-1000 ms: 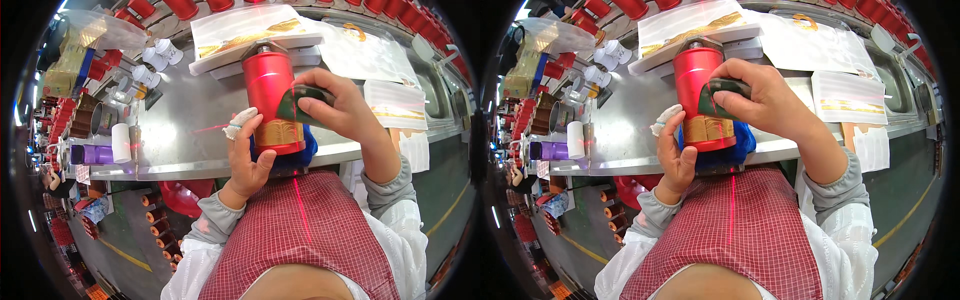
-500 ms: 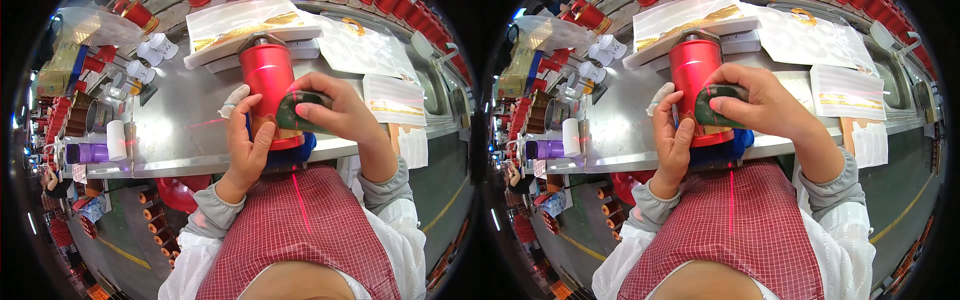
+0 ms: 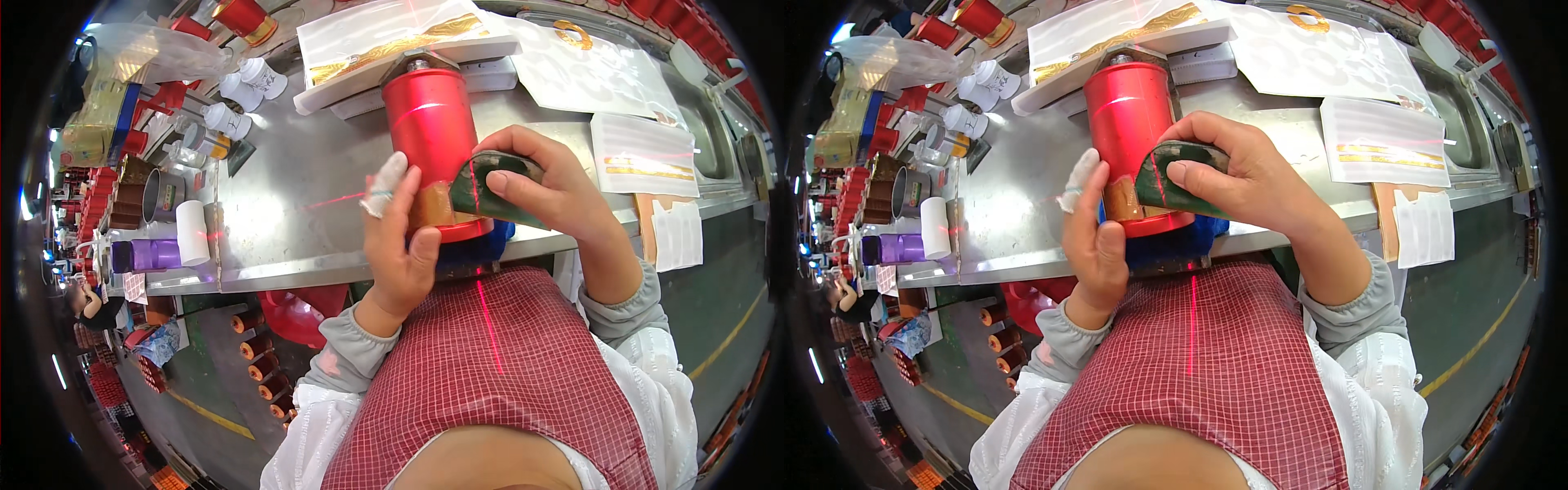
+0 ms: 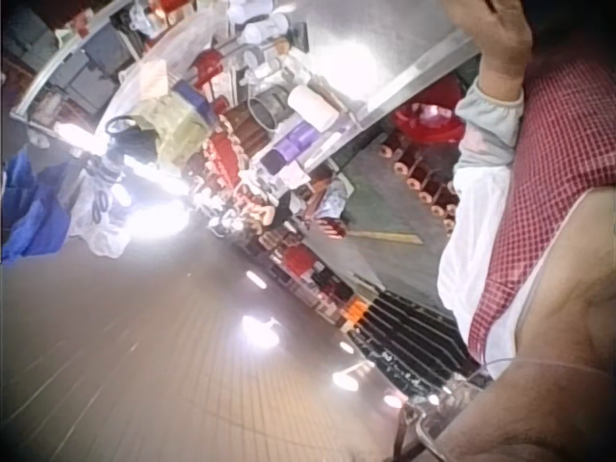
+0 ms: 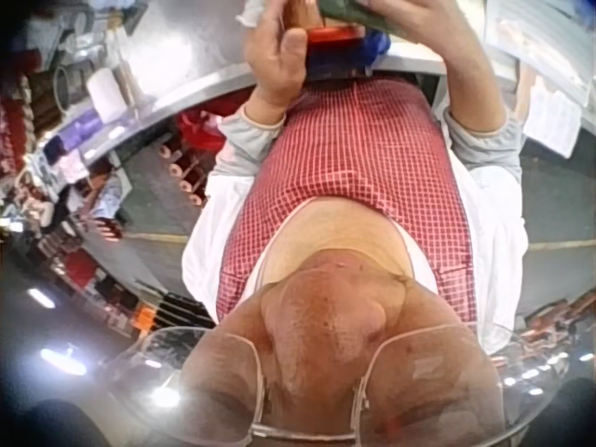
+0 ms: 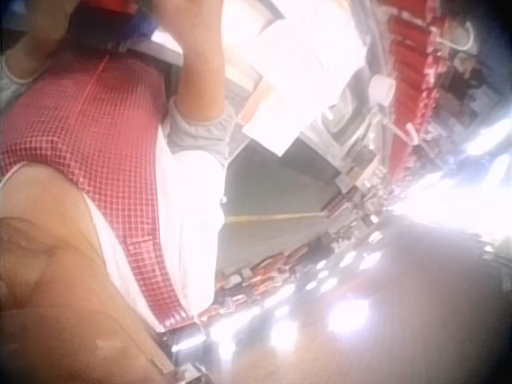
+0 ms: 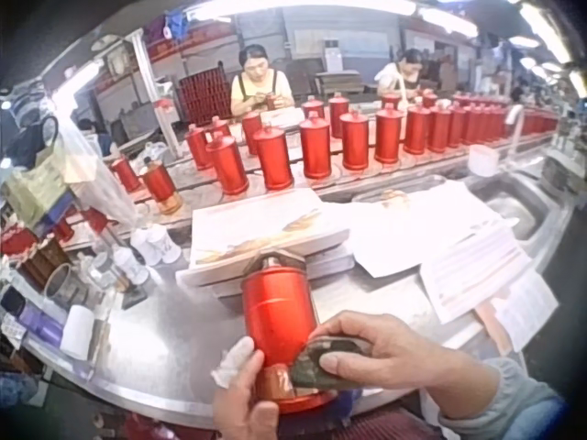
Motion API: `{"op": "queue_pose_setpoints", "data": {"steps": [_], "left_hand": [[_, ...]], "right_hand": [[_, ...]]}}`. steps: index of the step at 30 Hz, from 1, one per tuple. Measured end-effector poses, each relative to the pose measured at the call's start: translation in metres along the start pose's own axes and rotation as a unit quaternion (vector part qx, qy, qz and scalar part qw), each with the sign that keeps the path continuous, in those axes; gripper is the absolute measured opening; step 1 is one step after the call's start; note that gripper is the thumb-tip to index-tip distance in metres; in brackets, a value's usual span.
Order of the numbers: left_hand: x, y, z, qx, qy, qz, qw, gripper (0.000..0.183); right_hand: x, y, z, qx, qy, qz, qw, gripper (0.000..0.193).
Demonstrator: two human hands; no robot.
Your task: The person applies a gold decorative label to a red cylindrical can. They peel the label from a backing sheet, wrap it around the can, and smooth it down with their fingers. They then use a green plastic scraper to press the label firmly against the can's surface and trim the excess edges.
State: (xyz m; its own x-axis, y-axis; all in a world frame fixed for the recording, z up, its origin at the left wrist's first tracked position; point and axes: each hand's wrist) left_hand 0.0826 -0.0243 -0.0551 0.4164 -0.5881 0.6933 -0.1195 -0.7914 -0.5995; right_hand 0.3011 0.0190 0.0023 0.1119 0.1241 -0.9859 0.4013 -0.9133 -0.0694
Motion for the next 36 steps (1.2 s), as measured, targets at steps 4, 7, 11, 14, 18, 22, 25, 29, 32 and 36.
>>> {"op": "queue_pose_setpoints", "data": {"steps": [4,7,11,14,18,22,25,29,32,36], "left_hand": [[0.008,0.006,0.0,-0.052,-0.158,0.078,0.983,0.063],[0.008,0.004,-0.002,-0.066,-0.196,0.098,0.973,0.06],[0.008,0.005,-0.003,-0.073,-0.211,0.107,0.969,0.058],[0.009,0.005,-0.003,-0.081,-0.215,0.111,0.967,0.054],[0.008,0.004,-0.001,-0.071,-0.202,0.12,0.969,0.05],[0.005,0.005,-0.002,-0.07,-0.177,0.126,0.974,0.051],[0.001,0.008,-0.004,-0.057,-0.099,0.087,0.99,0.054],[0.008,0.003,0.0,-0.049,-0.089,0.041,0.994,0.056],[0.009,0.001,-0.006,-0.097,-0.163,0.069,0.979,0.052],[0.01,0.003,-0.008,-0.124,-0.19,0.089,0.97,0.045]], "right_hand": [[0.003,0.001,0.001,0.004,0.005,0.003,1.0,0.026],[0.002,0.004,0.001,0.012,-0.001,0.011,1.0,0.026],[0.005,0.006,-0.001,0.014,-0.014,0.013,1.0,0.027],[0.007,0.008,-0.002,0.018,-0.006,0.013,1.0,0.027],[0.008,0.01,-0.003,0.021,-0.005,0.016,1.0,0.027],[0.01,0.013,-0.002,0.024,-0.023,0.023,0.999,0.027],[0.007,0.014,-0.006,0.01,-0.002,0.046,0.999,0.033],[0.008,0.017,-0.011,0.02,-0.009,0.053,0.998,0.032],[0.01,0.019,-0.012,0.026,-0.015,0.046,0.999,0.03],[0.012,0.02,-0.013,0.034,-0.017,0.026,0.999,0.027]]}}
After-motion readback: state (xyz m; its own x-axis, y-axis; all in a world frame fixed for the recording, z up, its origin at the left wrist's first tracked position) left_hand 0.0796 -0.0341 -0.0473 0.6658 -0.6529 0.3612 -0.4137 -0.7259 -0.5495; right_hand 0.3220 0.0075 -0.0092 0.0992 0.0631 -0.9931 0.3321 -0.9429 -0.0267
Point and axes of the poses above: each hand's wrist, its own y-axis away from the middle knuckle, its own z-axis out of the palm, x = y × z, and after that the axes turned 1 degree about z, right-handed
